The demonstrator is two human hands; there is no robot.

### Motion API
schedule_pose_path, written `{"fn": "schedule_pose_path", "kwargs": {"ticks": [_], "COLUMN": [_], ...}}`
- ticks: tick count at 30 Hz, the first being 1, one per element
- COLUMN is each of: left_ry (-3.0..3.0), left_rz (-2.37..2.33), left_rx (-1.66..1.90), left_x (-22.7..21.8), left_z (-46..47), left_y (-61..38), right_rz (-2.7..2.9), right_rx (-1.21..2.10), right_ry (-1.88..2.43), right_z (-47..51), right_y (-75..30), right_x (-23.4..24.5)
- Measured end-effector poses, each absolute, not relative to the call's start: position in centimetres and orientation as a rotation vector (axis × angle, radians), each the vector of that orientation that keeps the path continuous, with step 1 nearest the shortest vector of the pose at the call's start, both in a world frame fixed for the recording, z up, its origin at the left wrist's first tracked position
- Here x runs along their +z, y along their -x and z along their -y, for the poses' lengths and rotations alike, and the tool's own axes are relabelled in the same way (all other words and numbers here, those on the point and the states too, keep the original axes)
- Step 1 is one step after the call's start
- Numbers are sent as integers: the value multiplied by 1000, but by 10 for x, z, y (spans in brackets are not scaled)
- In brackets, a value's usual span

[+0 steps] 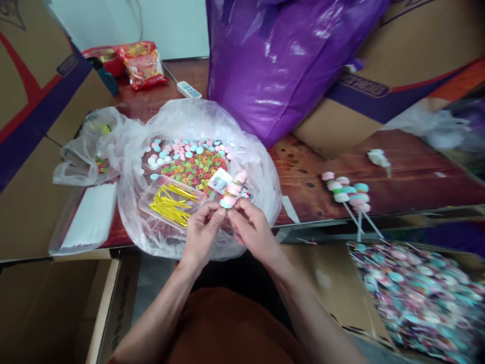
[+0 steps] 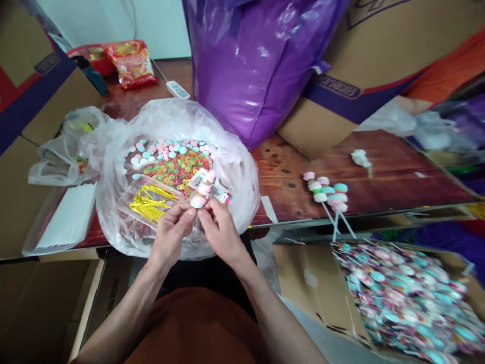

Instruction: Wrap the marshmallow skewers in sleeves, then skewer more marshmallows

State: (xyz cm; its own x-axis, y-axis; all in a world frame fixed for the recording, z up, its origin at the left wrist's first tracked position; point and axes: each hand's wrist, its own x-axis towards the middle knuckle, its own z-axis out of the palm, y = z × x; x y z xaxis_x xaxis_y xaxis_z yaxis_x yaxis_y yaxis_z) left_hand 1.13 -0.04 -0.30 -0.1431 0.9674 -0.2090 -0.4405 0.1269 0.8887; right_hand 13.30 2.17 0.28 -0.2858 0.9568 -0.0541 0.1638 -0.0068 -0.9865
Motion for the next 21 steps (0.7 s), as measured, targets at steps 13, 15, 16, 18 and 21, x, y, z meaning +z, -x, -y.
{"fn": "schedule_pose_path", "kwargs": {"ticks": [13,15,16,18,21], "left_ry": [-163,-152,-157,-203,-273], "left_rz": [-894,-896,-882,-851,-844], "left_rx": [1085,1055,1033,1022,1019], "left_x": [8,10,10,8,5], "left_z": [-9,-7,-7,-8,-16], "left_y": [-23,-25,-27,-33,-47], "right_rz": [1975,2005,2023,2016,1842], "right_rx": [385,275,218,89,15], "right_ry": [1129,1111,1098,1139,1364], "right_z": [-13,-15,-16,-18,-18], "right_y": [-165,-166,-165,-163,-164], "right_x": [-15,-17,-18,-21,-22]}}
